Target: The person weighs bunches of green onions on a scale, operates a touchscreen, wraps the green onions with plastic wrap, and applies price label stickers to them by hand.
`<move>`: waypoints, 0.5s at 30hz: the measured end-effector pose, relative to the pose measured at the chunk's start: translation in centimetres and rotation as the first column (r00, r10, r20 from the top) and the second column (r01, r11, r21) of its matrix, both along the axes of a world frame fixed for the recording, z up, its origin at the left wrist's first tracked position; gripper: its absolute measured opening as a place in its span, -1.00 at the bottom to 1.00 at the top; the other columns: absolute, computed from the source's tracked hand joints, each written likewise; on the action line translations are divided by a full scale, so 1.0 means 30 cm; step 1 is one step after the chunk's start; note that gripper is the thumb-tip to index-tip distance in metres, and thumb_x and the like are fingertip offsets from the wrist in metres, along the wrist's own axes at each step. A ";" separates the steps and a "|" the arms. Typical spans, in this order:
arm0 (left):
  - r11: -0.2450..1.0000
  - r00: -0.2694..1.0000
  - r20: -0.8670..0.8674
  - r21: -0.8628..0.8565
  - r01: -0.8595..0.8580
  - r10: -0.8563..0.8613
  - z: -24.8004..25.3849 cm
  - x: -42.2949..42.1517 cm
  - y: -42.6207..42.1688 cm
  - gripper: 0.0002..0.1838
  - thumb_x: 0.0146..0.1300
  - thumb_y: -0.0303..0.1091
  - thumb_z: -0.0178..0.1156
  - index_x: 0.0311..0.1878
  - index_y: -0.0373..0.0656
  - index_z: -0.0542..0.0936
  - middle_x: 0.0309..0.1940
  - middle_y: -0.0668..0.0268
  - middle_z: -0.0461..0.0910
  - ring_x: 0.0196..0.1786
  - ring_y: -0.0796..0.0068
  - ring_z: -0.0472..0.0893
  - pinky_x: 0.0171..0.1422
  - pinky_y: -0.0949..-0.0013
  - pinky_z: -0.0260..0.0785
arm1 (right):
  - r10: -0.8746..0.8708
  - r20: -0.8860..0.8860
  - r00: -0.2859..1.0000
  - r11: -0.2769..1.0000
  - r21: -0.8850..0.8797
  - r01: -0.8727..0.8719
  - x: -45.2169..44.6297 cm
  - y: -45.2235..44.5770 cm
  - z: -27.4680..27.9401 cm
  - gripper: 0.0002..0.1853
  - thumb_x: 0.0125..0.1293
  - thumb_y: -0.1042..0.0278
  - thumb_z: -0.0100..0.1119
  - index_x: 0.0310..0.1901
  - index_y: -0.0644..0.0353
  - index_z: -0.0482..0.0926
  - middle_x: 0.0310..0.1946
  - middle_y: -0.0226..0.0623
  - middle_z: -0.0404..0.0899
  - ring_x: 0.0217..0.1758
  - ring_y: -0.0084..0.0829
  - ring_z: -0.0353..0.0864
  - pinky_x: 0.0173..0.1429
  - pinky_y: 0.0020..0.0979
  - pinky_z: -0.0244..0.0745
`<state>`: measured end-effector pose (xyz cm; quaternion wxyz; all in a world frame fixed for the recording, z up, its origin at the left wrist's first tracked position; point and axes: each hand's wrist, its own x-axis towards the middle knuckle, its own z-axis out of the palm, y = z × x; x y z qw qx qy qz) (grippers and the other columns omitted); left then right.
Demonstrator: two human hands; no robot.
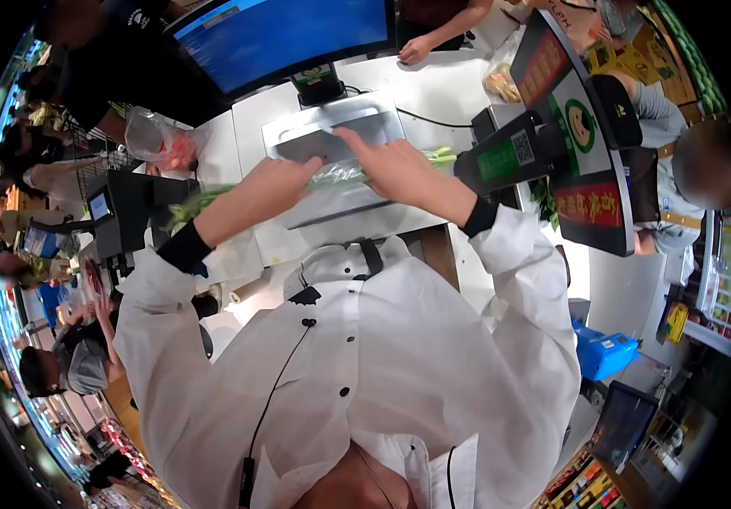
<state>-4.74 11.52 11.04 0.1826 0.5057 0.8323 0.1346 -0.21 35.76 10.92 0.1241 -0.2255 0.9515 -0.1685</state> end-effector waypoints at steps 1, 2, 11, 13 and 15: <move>0.994 0.932 -0.361 -0.091 -0.053 0.017 0.010 0.018 0.002 -0.70 0.19 -0.17 0.33 -0.29 -0.23 0.56 -0.40 0.09 0.66 -0.42 0.22 0.66 -0.35 0.24 0.47 | 0.043 0.031 0.999 0.999 -0.012 -0.043 -0.007 -0.003 0.012 0.00 0.01 0.57 0.34 0.46 -0.01 -0.04 -0.38 -0.16 0.64 -0.37 0.04 0.64 -0.32 -0.09 0.52; 0.994 0.934 -0.357 -0.097 -0.047 0.009 0.010 0.025 -0.008 -0.70 0.19 -0.17 0.33 -0.29 -0.23 0.56 -0.40 0.09 0.66 -0.42 0.22 0.66 -0.35 0.24 0.47 | 0.037 0.036 0.999 0.999 -0.018 -0.037 0.001 0.000 -0.009 0.00 0.01 0.57 0.34 0.46 -0.01 -0.04 -0.38 -0.16 0.64 -0.37 0.04 0.64 -0.32 -0.09 0.52; 0.929 0.770 0.597 -0.369 0.014 0.225 0.090 -0.090 0.038 -0.67 0.19 -0.11 0.34 -0.39 -0.23 0.61 -0.52 0.14 0.67 -0.37 0.34 0.72 -0.41 0.30 0.49 | 0.097 -0.360 0.928 0.982 -0.120 -0.149 0.039 -0.032 -0.082 -0.15 0.13 0.43 0.24 0.46 0.02 0.07 -0.37 -0.18 0.65 -0.43 -0.06 0.65 -0.34 -0.18 0.56; 0.976 0.907 0.408 -0.217 -0.013 0.103 0.002 -0.062 0.016 -0.67 0.17 -0.13 0.36 -0.41 -0.24 0.60 -0.50 0.12 0.68 -0.37 0.34 0.72 -0.42 0.29 0.49 | 0.132 -0.392 0.910 0.979 -0.095 -0.183 0.034 -0.007 -0.106 -0.11 0.11 0.46 0.25 0.47 0.01 0.04 -0.40 -0.19 0.64 -0.42 -0.07 0.65 -0.31 -0.18 0.56; 0.998 0.984 0.177 -0.064 0.009 0.002 -0.053 -0.010 -0.001 -0.66 0.15 -0.14 0.37 -0.43 -0.26 0.58 -0.49 0.11 0.68 -0.38 0.34 0.72 -0.43 0.28 0.49 | 0.157 -0.422 0.893 0.975 -0.076 -0.207 0.037 0.009 -0.089 -0.08 0.09 0.48 0.27 0.49 0.01 0.02 -0.44 -0.20 0.62 -0.40 -0.08 0.66 -0.29 -0.18 0.56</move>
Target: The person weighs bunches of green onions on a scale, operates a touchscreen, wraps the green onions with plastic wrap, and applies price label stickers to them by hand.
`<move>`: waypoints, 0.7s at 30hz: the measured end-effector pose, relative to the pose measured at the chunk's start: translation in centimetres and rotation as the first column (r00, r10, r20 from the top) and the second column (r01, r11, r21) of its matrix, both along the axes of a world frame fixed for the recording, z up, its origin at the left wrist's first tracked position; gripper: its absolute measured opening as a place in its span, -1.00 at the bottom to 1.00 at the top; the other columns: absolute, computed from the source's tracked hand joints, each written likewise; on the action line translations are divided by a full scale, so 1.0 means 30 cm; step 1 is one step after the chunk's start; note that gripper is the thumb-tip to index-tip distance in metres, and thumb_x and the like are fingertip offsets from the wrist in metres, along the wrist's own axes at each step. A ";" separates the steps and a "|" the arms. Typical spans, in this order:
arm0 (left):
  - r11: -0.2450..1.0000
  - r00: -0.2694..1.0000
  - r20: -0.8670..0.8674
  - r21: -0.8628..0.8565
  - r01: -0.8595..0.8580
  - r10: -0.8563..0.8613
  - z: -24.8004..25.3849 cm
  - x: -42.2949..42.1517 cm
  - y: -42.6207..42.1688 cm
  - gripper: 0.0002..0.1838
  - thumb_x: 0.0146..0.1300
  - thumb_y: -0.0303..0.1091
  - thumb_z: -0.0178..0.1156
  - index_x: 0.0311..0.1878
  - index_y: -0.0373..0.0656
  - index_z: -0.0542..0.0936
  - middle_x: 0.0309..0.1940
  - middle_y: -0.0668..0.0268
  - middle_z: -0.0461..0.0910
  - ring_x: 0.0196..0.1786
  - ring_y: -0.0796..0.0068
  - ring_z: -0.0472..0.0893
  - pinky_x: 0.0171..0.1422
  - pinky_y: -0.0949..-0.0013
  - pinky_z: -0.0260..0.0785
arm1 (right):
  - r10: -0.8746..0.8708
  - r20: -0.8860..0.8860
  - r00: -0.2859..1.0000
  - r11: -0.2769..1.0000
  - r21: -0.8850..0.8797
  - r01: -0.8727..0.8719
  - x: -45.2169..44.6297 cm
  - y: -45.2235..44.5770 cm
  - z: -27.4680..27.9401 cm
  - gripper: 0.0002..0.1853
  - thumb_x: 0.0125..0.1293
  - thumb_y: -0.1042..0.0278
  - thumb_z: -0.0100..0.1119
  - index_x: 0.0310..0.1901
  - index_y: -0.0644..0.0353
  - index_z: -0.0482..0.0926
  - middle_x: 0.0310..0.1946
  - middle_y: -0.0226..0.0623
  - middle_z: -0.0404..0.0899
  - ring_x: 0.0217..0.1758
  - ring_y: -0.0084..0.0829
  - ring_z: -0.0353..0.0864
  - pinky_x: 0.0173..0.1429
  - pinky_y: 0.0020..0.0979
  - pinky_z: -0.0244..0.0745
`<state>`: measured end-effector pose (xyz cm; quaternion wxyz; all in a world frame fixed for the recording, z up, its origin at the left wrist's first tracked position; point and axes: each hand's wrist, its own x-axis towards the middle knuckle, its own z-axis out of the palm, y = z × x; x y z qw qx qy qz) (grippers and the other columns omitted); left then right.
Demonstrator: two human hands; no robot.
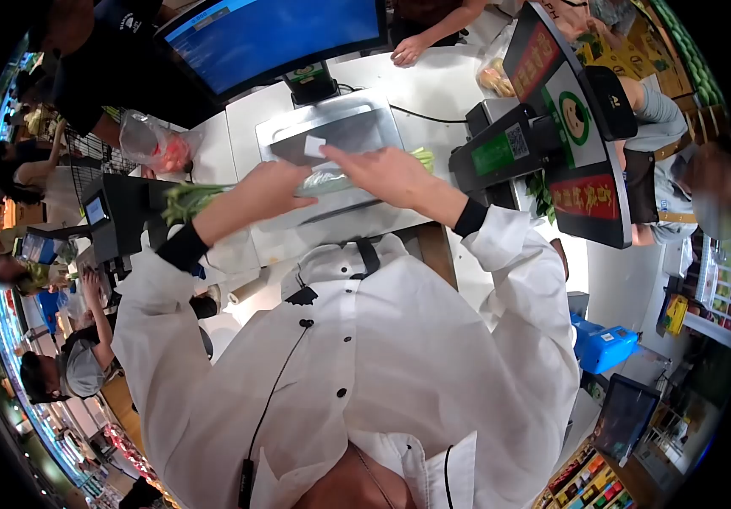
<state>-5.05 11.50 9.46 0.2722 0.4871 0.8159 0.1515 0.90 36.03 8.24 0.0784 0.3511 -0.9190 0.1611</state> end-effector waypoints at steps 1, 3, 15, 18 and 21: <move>0.999 0.940 -0.340 -0.027 -0.031 0.020 -0.005 0.050 -0.003 -0.65 0.13 -0.14 0.38 -0.45 -0.26 0.57 -0.49 0.10 0.68 -0.38 0.33 0.71 -0.41 0.27 0.50 | -0.070 0.201 0.977 0.996 0.060 0.059 0.004 0.005 0.044 -0.13 0.12 0.49 0.23 0.48 0.02 0.07 -0.45 -0.22 0.61 -0.41 -0.11 0.65 -0.30 -0.19 0.56; 0.997 0.770 -0.637 -0.043 -0.065 0.022 -0.004 0.092 -0.012 -0.63 0.11 -0.13 0.39 -0.48 -0.27 0.55 -0.49 0.10 0.67 -0.39 0.32 0.70 -0.38 0.26 0.50 | -0.147 0.393 0.908 0.986 0.128 0.104 0.021 0.004 0.062 -0.17 0.14 0.50 0.19 0.47 0.03 0.11 -0.46 -0.23 0.60 -0.43 -0.14 0.64 -0.30 -0.20 0.56; 0.978 0.988 0.017 -0.144 -0.151 0.155 0.038 0.007 -0.027 -0.55 0.17 0.01 0.38 -0.22 -0.27 0.68 -0.50 0.03 0.64 -0.39 0.09 0.66 -0.22 0.13 0.48 | -0.106 0.056 0.993 0.990 0.098 0.101 0.022 0.012 0.011 -0.14 0.14 0.51 0.18 0.49 0.06 0.05 -0.40 -0.26 0.61 -0.40 -0.17 0.64 -0.33 -0.22 0.54; 0.970 0.974 -0.128 -0.133 -0.202 0.185 0.075 0.042 -0.023 -0.62 0.16 -0.06 0.38 -0.23 -0.25 0.68 -0.47 0.03 0.65 -0.33 0.01 0.66 -0.15 0.06 0.50 | -0.068 0.284 0.956 0.995 -0.049 0.085 0.020 -0.017 0.055 -0.10 0.12 0.53 0.26 0.47 0.00 0.02 -0.40 -0.21 0.63 -0.35 -0.07 0.65 -0.30 -0.13 0.52; 0.961 0.956 -0.258 -0.199 -0.190 0.136 0.059 0.036 -0.055 -0.66 0.13 -0.12 0.38 -0.26 -0.25 0.68 -0.45 0.03 0.66 -0.30 0.02 0.67 -0.14 0.07 0.51 | -0.118 0.527 0.842 0.993 0.071 0.095 0.015 -0.036 0.097 -0.08 0.11 0.54 0.32 0.45 -0.05 -0.01 -0.43 -0.16 0.63 -0.34 0.02 0.65 -0.28 -0.05 0.50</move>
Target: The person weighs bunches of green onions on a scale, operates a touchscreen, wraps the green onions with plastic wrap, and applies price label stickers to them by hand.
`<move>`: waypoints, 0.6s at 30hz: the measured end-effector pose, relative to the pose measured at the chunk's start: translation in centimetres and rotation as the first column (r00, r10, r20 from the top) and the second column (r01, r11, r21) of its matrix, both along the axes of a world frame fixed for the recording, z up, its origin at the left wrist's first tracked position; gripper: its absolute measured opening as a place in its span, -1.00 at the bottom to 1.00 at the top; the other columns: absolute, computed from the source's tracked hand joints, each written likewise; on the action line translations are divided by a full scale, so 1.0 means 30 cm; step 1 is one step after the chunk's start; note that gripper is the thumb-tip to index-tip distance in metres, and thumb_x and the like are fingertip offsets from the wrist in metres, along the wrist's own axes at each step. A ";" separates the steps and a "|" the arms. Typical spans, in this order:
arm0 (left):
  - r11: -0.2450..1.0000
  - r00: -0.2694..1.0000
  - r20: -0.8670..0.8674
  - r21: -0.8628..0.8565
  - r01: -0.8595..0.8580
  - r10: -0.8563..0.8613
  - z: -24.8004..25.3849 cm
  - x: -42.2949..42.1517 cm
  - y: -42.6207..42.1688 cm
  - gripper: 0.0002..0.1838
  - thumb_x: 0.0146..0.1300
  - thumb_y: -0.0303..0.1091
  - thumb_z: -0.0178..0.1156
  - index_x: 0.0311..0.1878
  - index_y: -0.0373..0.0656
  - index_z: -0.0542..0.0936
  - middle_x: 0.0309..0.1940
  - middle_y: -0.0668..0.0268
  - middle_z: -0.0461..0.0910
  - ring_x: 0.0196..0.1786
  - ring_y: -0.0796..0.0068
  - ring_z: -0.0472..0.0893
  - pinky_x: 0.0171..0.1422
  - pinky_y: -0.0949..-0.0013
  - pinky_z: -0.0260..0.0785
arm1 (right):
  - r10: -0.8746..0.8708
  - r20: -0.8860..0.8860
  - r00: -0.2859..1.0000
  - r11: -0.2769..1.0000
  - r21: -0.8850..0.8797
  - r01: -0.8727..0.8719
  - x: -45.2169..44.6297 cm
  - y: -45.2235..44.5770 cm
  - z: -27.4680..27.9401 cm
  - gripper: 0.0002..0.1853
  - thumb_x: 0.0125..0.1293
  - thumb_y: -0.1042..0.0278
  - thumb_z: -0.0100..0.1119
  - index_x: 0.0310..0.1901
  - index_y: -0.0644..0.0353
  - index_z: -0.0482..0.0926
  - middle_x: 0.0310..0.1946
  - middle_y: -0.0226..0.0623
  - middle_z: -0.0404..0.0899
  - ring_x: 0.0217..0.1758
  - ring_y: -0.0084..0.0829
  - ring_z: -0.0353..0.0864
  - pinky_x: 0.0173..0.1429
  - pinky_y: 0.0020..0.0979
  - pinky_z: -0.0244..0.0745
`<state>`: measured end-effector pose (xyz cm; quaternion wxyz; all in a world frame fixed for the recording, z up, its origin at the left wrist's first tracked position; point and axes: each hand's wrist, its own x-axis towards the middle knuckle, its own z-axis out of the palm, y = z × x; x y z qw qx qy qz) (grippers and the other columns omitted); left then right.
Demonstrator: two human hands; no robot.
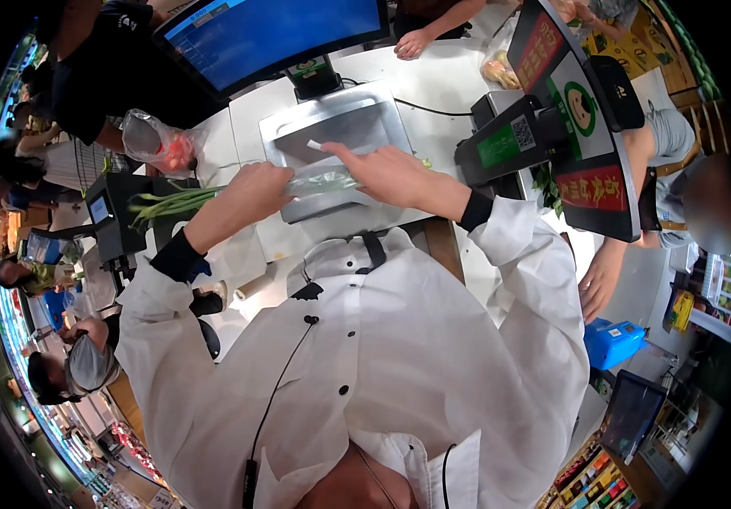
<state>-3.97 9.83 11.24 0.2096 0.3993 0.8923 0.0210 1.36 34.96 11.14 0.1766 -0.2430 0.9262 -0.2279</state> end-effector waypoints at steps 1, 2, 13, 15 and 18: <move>0.997 0.999 -0.016 -0.068 0.027 -0.029 -0.006 -0.005 -0.014 -0.69 0.12 -0.15 0.38 -0.28 -0.24 0.67 -0.44 0.04 0.66 -0.29 0.03 0.67 -0.15 0.07 0.52 | 0.017 0.004 1.000 1.000 -0.010 -0.017 0.004 0.004 -0.001 -0.10 0.14 0.51 0.31 0.45 -0.06 -0.01 -0.45 -0.15 0.63 -0.35 0.02 0.64 -0.28 -0.05 0.50; 0.997 1.000 -0.016 -0.069 0.024 -0.025 -0.007 -0.008 -0.024 -0.69 0.12 -0.15 0.38 -0.28 -0.24 0.67 -0.44 0.04 0.66 -0.29 0.03 0.67 -0.15 0.07 0.52 | 0.037 0.009 0.999 0.999 -0.021 -0.037 0.006 0.004 -0.001 -0.11 0.16 0.49 0.30 0.45 -0.06 0.00 -0.48 -0.14 0.62 -0.37 0.02 0.64 -0.28 -0.04 0.50; 0.900 0.885 0.414 0.436 0.012 -0.213 0.030 -0.099 -0.065 -0.64 0.15 -0.28 0.40 -0.07 -0.29 0.60 -0.40 0.22 0.66 -0.38 0.35 0.66 -0.21 0.33 0.49 | 0.022 -0.053 0.998 0.999 -0.025 -0.023 0.009 0.028 -0.028 -0.14 0.21 0.43 0.28 0.46 -0.12 -0.01 -0.46 -0.10 0.64 -0.40 0.01 0.65 -0.31 -0.06 0.52; 0.947 0.749 0.653 0.298 -0.120 -0.110 0.061 -0.082 -0.019 -0.65 0.19 -0.29 0.39 -0.05 -0.29 0.58 -0.41 0.26 0.65 -0.41 0.44 0.64 -0.27 0.39 0.47 | 0.019 -0.046 0.999 1.000 -0.007 -0.020 0.014 0.026 -0.007 -0.13 0.21 0.43 0.27 0.47 -0.12 -0.02 -0.45 -0.12 0.64 -0.40 -0.01 0.65 -0.31 -0.08 0.52; 0.972 0.467 0.884 0.100 -0.210 0.010 0.022 -0.090 -0.013 -0.70 0.23 -0.29 0.36 -0.10 -0.28 0.57 -0.43 0.31 0.64 -0.47 0.55 0.61 -0.36 0.47 0.42 | 0.059 -0.051 0.997 0.997 0.044 -0.057 0.011 0.021 -0.002 -0.09 0.16 0.43 0.33 0.46 -0.10 -0.02 -0.44 -0.10 0.66 -0.39 0.02 0.66 -0.30 -0.09 0.54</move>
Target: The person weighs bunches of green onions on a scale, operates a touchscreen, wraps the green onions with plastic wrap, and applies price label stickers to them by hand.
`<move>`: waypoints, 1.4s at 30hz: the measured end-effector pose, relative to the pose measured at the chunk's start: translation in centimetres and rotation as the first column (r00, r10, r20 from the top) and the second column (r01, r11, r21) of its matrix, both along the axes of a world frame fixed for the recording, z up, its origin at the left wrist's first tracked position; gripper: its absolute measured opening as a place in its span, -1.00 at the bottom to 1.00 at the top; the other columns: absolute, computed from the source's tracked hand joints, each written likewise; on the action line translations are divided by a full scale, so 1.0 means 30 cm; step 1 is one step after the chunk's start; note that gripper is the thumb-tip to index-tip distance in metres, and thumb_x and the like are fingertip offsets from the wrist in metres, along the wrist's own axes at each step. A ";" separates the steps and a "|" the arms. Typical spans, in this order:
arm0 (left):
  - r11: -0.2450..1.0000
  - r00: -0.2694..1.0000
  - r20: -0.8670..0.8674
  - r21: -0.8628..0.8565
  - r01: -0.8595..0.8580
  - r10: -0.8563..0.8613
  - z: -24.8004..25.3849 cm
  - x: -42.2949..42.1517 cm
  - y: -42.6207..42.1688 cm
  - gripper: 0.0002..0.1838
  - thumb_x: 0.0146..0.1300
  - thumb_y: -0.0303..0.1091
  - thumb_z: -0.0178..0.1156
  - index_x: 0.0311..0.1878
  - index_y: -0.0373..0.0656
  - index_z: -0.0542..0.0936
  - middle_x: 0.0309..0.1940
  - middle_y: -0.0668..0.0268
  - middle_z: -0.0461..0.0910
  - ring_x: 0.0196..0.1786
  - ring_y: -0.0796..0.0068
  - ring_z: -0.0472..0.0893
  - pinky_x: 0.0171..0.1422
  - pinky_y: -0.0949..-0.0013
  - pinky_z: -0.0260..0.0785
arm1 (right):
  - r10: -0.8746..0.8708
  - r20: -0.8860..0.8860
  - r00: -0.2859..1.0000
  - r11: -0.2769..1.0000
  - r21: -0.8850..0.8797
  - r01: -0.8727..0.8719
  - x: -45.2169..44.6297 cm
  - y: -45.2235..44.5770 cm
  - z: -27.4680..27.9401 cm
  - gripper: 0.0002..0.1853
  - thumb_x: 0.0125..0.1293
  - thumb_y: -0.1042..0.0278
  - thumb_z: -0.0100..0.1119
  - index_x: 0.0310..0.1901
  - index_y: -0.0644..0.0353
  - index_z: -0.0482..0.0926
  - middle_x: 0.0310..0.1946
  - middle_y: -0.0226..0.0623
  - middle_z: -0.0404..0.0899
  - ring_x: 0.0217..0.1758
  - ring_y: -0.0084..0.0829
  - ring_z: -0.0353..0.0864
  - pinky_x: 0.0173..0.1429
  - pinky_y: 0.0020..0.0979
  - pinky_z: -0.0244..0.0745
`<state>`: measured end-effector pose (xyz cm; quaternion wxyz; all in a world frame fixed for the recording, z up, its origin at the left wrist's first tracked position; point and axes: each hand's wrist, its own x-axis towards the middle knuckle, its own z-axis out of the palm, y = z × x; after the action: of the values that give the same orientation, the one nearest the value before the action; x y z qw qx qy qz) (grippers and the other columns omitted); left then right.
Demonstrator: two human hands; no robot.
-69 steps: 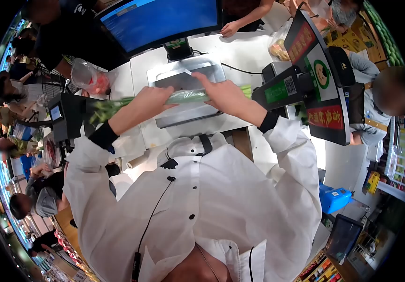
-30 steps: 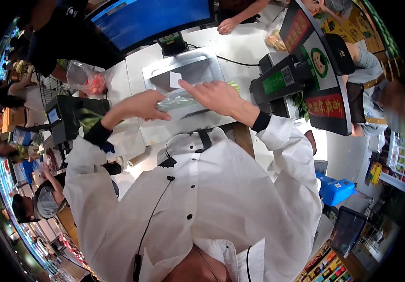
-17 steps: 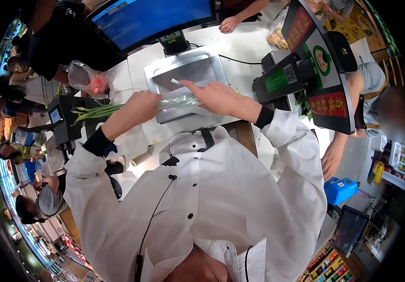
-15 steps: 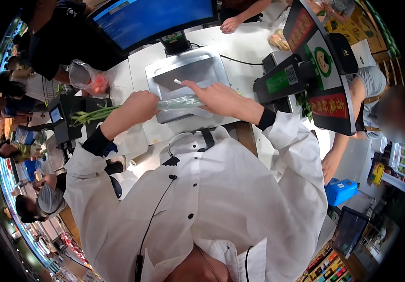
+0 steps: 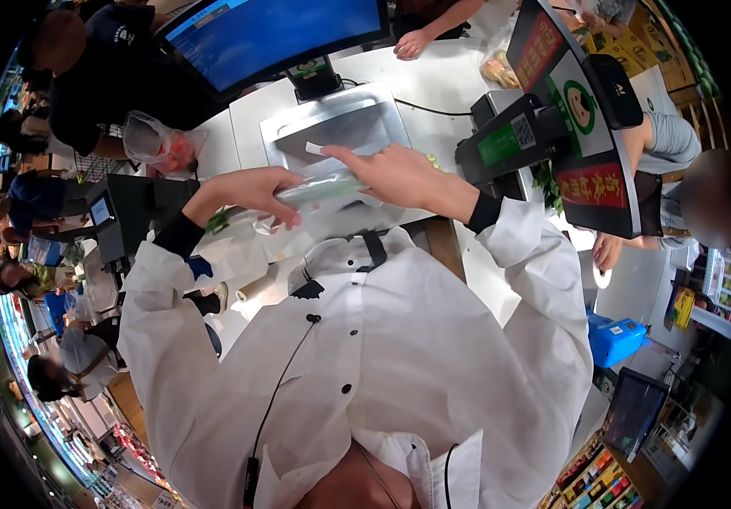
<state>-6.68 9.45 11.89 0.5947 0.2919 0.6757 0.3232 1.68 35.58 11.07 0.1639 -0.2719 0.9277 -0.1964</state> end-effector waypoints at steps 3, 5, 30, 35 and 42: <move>0.997 0.996 0.083 -0.067 0.041 -0.036 -0.040 0.002 -0.003 -0.75 0.22 -0.27 0.36 -0.22 -0.27 0.60 -0.47 0.32 0.63 -0.50 0.56 0.60 -0.40 0.47 0.41 | 0.035 -0.198 0.980 0.999 -0.025 -0.041 0.002 0.016 -0.037 -0.07 0.16 0.46 0.30 0.49 -0.12 -0.04 -0.42 -0.17 0.65 -0.42 -0.06 0.66 -0.34 -0.12 0.53; 0.989 0.997 0.062 -0.136 0.062 -0.054 -0.030 0.017 0.002 -0.76 0.20 -0.27 0.37 -0.27 -0.27 0.61 -0.50 0.32 0.62 -0.49 0.53 0.61 -0.40 0.45 0.43 | 0.001 -0.271 0.963 1.000 0.010 0.002 0.016 0.021 -0.041 -0.08 0.15 0.43 0.34 0.46 -0.06 -0.03 -0.42 -0.13 0.66 -0.38 0.02 0.67 -0.29 -0.09 0.55; 0.931 0.903 -0.406 0.365 0.023 0.137 -0.086 0.093 0.061 -0.34 0.26 -0.07 0.36 0.28 -0.28 0.39 -0.20 0.31 0.60 -0.35 0.61 0.55 -0.26 0.52 0.39 | 0.148 -0.768 0.623 0.989 0.097 -0.115 0.043 0.022 -0.063 -0.27 0.11 0.38 0.18 0.40 0.02 0.33 -0.53 -0.50 0.36 -0.54 -0.56 0.46 -0.45 -0.54 0.50; 0.923 0.968 0.118 0.293 -0.249 0.224 -0.083 0.148 0.110 -0.37 0.28 -0.22 0.35 0.31 -0.27 0.35 -0.17 0.27 0.57 -0.33 0.57 0.58 -0.34 0.52 0.42 | 0.171 -0.748 0.641 0.985 0.148 -0.090 0.045 0.053 -0.082 -0.25 0.10 0.38 0.17 0.42 0.01 0.31 -0.53 -0.52 0.36 -0.52 -0.58 0.47 -0.43 -0.54 0.49; 0.997 0.991 -0.127 0.061 -0.045 0.052 0.028 0.130 0.123 -0.65 0.36 -0.10 0.23 -0.13 -0.25 0.54 -0.62 0.39 0.52 -0.63 0.56 0.55 -0.55 0.45 0.36 | 0.118 -0.528 0.841 0.992 0.103 -0.075 0.067 0.041 -0.027 -0.20 0.05 0.45 0.25 0.41 0.11 0.27 -0.41 -0.44 0.52 -0.36 -0.43 0.60 -0.32 -0.40 0.53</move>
<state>-2.77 13.15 12.72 0.5334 0.3126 0.7098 0.3376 3.69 36.80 10.25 -0.0801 -0.3555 0.9287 -0.0684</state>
